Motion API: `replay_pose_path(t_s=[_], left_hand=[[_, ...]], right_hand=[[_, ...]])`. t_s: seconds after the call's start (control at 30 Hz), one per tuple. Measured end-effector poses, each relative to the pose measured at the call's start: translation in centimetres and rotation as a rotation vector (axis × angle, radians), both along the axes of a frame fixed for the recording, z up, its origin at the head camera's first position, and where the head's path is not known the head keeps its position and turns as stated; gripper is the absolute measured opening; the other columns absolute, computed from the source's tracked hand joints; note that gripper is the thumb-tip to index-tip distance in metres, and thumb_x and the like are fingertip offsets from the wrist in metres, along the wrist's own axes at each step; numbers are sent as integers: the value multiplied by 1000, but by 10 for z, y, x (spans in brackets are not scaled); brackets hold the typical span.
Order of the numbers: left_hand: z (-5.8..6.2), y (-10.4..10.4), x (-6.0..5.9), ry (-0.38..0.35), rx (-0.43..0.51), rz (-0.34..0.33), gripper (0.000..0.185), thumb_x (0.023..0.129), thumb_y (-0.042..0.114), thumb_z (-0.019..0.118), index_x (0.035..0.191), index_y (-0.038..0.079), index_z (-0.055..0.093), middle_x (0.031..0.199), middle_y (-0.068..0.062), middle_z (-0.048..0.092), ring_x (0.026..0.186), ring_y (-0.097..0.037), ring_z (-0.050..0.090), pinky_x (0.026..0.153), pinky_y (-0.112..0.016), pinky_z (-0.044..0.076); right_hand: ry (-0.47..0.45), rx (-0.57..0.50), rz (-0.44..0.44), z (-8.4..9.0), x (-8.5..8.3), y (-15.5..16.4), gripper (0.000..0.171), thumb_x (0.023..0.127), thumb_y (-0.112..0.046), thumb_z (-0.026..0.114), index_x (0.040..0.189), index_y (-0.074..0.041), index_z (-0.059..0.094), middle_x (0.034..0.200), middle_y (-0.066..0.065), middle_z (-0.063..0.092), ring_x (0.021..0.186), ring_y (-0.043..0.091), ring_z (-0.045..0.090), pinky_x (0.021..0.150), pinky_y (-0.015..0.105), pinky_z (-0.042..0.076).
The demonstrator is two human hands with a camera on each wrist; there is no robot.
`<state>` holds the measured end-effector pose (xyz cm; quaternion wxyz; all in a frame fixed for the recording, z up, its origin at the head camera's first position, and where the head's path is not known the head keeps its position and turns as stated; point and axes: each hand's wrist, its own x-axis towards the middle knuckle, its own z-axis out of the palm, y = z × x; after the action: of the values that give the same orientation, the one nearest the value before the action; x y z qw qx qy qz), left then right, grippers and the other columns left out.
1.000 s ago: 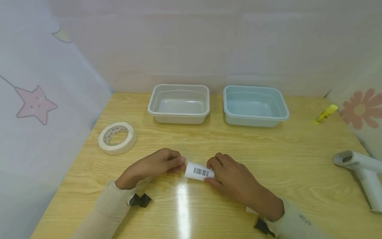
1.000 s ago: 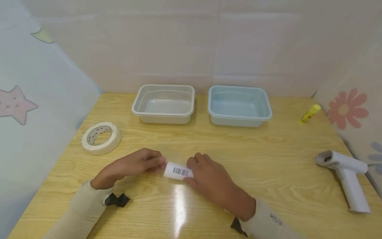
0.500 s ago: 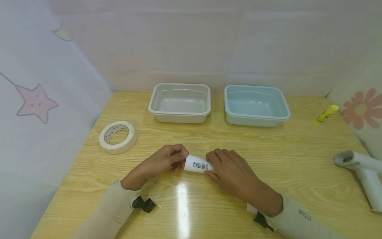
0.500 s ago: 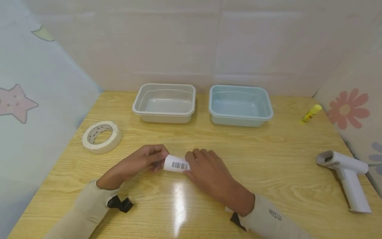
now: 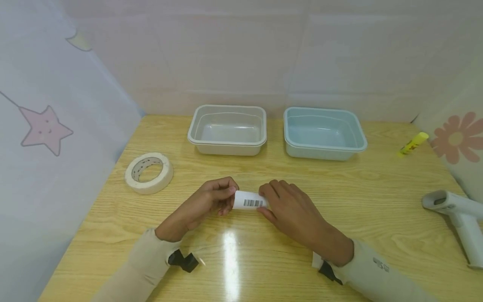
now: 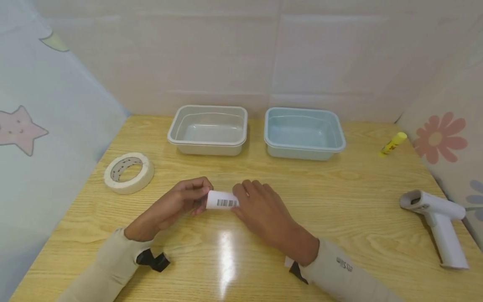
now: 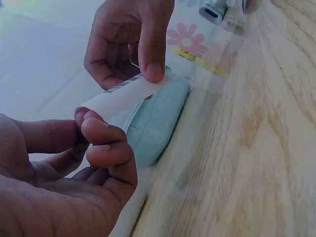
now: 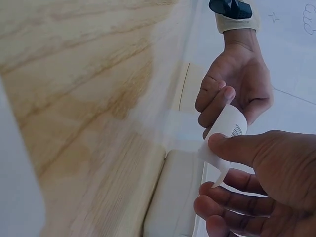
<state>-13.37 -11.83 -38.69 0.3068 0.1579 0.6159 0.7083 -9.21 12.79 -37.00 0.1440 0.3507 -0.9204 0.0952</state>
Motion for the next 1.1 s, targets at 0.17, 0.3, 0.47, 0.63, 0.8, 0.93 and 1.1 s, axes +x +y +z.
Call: replay_pose_path(t_s=[0.17,0.3,0.47,0.63,0.8,0.93,1.1], left_hand=[[0,1,0,-32,47,12,23,95,21,51,94,-2,49,74,-11,46,58,-19,41,56,-26,37],[-1,2,1,-37,64,8,22,95,20,51,94,-2,50,75,-9,47,59,-17,41,56,-25,37],[-1,4,2,-35,58,24,20,95,20,52,92,0,50,76,-8,46,60,-17,40,57,-26,36],[0,7,4,27,-2,48,26,95,24,52,89,-1,50,75,-11,43,61,-21,38,57,-29,34],[2,8,6,84,-52,68,31,96,27,51,87,-3,48,75,-13,42,63,-24,38,58,-31,35],[2,9,7,101,-35,66,31,96,26,51,87,-3,47,75,-13,42,64,-23,38,60,-31,35],[3,11,9,92,1,64,29,95,24,52,88,-4,48,77,-12,43,65,-21,39,61,-30,35]], right_hand=[[18,-2,-5,-2,-2,-1,38,87,-35,65,110,-9,50,96,2,51,81,17,48,66,29,44],[25,0,-13,-2,-4,-2,40,87,-36,64,111,-8,49,96,2,50,81,17,48,66,29,43],[22,-12,-16,-2,-6,-4,44,86,-37,65,115,-10,48,108,3,51,94,20,49,72,33,44],[31,-69,15,2,-9,-12,40,88,-42,60,115,-14,53,117,3,50,102,22,44,85,36,39],[68,-122,53,9,-9,-21,25,93,-35,55,111,-17,57,112,0,52,95,22,43,79,35,34],[101,-105,46,9,-9,-25,21,93,-33,55,110,-20,58,111,-2,53,97,22,43,74,36,32],[86,-167,89,8,-9,-27,22,92,-26,60,111,-16,58,110,-1,52,97,21,44,78,34,34]])
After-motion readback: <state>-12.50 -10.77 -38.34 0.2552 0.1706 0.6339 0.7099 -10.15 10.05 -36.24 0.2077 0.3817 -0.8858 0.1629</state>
